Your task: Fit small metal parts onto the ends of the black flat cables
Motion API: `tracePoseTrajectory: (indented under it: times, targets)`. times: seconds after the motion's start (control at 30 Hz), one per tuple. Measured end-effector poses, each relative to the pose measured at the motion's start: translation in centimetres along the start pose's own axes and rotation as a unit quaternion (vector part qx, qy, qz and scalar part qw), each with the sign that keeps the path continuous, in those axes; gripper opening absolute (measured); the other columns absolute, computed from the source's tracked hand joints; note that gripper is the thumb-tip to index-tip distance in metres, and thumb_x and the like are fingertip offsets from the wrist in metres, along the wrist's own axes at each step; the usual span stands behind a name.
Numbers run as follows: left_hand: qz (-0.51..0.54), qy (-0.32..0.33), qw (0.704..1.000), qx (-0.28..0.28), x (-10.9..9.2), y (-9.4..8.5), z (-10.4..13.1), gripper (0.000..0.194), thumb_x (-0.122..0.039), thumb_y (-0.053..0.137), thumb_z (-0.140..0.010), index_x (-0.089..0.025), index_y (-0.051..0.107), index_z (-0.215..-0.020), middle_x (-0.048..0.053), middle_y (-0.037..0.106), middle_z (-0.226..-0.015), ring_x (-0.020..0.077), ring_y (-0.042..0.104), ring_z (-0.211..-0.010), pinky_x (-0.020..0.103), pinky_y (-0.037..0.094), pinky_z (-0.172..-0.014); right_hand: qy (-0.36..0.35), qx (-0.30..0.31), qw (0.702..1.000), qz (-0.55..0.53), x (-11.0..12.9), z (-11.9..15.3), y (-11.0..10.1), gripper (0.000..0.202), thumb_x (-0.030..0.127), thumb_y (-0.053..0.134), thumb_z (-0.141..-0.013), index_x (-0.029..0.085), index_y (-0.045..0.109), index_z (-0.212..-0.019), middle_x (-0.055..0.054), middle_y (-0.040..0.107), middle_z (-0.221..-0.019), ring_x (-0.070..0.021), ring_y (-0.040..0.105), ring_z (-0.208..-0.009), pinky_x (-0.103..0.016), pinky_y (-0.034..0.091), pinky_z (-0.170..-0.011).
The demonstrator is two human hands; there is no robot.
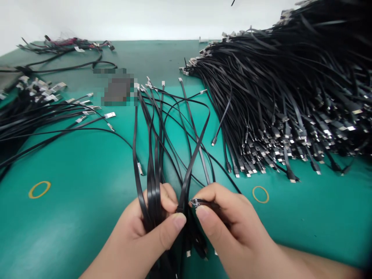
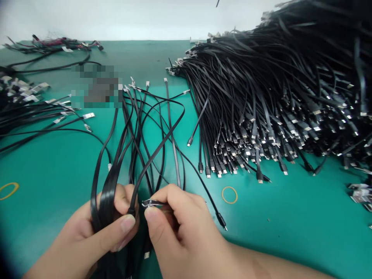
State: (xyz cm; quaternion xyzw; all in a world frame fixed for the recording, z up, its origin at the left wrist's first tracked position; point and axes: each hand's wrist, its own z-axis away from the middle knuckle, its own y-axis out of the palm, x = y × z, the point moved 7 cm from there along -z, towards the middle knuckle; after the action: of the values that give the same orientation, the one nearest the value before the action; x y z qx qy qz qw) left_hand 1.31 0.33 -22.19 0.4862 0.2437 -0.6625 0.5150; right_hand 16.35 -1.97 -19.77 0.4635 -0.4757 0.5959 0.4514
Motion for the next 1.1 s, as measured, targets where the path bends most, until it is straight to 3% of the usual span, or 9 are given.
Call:
tracePoseTrajectory:
  times: [0.13,0.27,0.57,0.67,0.83,0.97,1.1]
  targets:
    - [0.011,-0.019,1.0,0.019,0.0,0.5,-0.1,0.029,-0.042,0.071,-0.085,-0.023,0.05,-0.087,-0.008,0.044,-0.059,0.0084,0.039,-0.054,0.021,0.033,-0.053,-0.09,-0.011,0.996,-0.018,0.9,0.1,0.0,0.014,0.027,0.046,-0.101,0.021,0.058,-0.098,0.001,0.058,-0.078,-0.0098,0.052,-0.066,-0.021,0.042,-0.058]
    - [0.01,-0.018,0.999,0.044,-0.4,1.1,-0.3,0.031,-0.047,0.068,-0.087,-0.021,0.051,-0.084,-0.007,0.047,-0.056,0.0088,0.04,-0.054,0.022,0.032,-0.056,-0.143,-0.028,0.989,-0.007,1.4,0.4,-0.1,0.012,0.025,0.049,-0.1,0.022,0.06,-0.102,0.0,0.058,-0.081,-0.0119,0.054,-0.07,-0.025,0.044,-0.061]
    - [0.026,-0.021,0.995,0.089,-0.4,1.4,0.0,0.027,-0.046,0.06,-0.092,-0.021,0.052,-0.087,-0.006,0.051,-0.059,0.0106,0.041,-0.06,0.023,0.033,-0.061,-0.185,-0.002,0.983,0.01,1.7,0.5,-0.1,0.018,0.018,0.053,-0.097,0.024,0.061,-0.113,0.0,0.054,-0.083,-0.011,0.052,-0.069,-0.024,0.043,-0.06]
    - [0.036,-0.018,0.994,0.1,-0.6,1.5,-0.3,0.026,-0.045,0.057,-0.094,-0.021,0.049,-0.089,-0.005,0.052,-0.058,0.0115,0.042,-0.059,0.024,0.034,-0.062,-0.189,-0.02,0.982,0.019,1.8,0.4,-0.5,0.018,0.017,0.051,-0.098,0.024,0.061,-0.112,-0.001,0.056,-0.086,-0.0116,0.054,-0.072,-0.025,0.044,-0.061]
    - [0.061,-0.007,0.986,0.152,-0.8,2.3,-0.6,0.027,-0.045,0.059,-0.093,-0.02,0.049,-0.09,-0.004,0.055,-0.059,0.0121,0.045,-0.061,0.026,0.038,-0.067,-0.193,-0.056,0.972,0.118,2.3,-0.1,-1.1,0.019,0.014,0.055,-0.095,0.024,0.064,-0.109,-0.001,0.061,-0.088,-0.0111,0.058,-0.075,-0.024,0.046,-0.063]
    - [0.063,0.0,0.987,0.148,-0.8,2.3,-0.6,0.027,-0.045,0.059,-0.093,-0.02,0.05,-0.09,-0.004,0.054,-0.061,0.0124,0.046,-0.062,0.025,0.038,-0.066,-0.243,-0.05,0.951,0.183,3.5,0.1,-1.0,0.02,0.011,0.057,-0.092,0.021,0.064,-0.107,-0.001,0.062,-0.083,-0.0111,0.059,-0.072,-0.023,0.047,-0.062]
    - [0.062,0.006,0.987,0.147,-0.8,2.4,-0.6,0.026,-0.044,0.06,-0.093,-0.02,0.051,-0.089,-0.005,0.052,-0.061,0.0119,0.044,-0.062,0.024,0.036,-0.064,-0.248,-0.037,0.943,0.217,3.4,0.3,-0.7,0.019,0.01,0.058,-0.091,0.021,0.062,-0.106,-0.001,0.063,-0.083,-0.0121,0.058,-0.07,-0.025,0.048,-0.062]
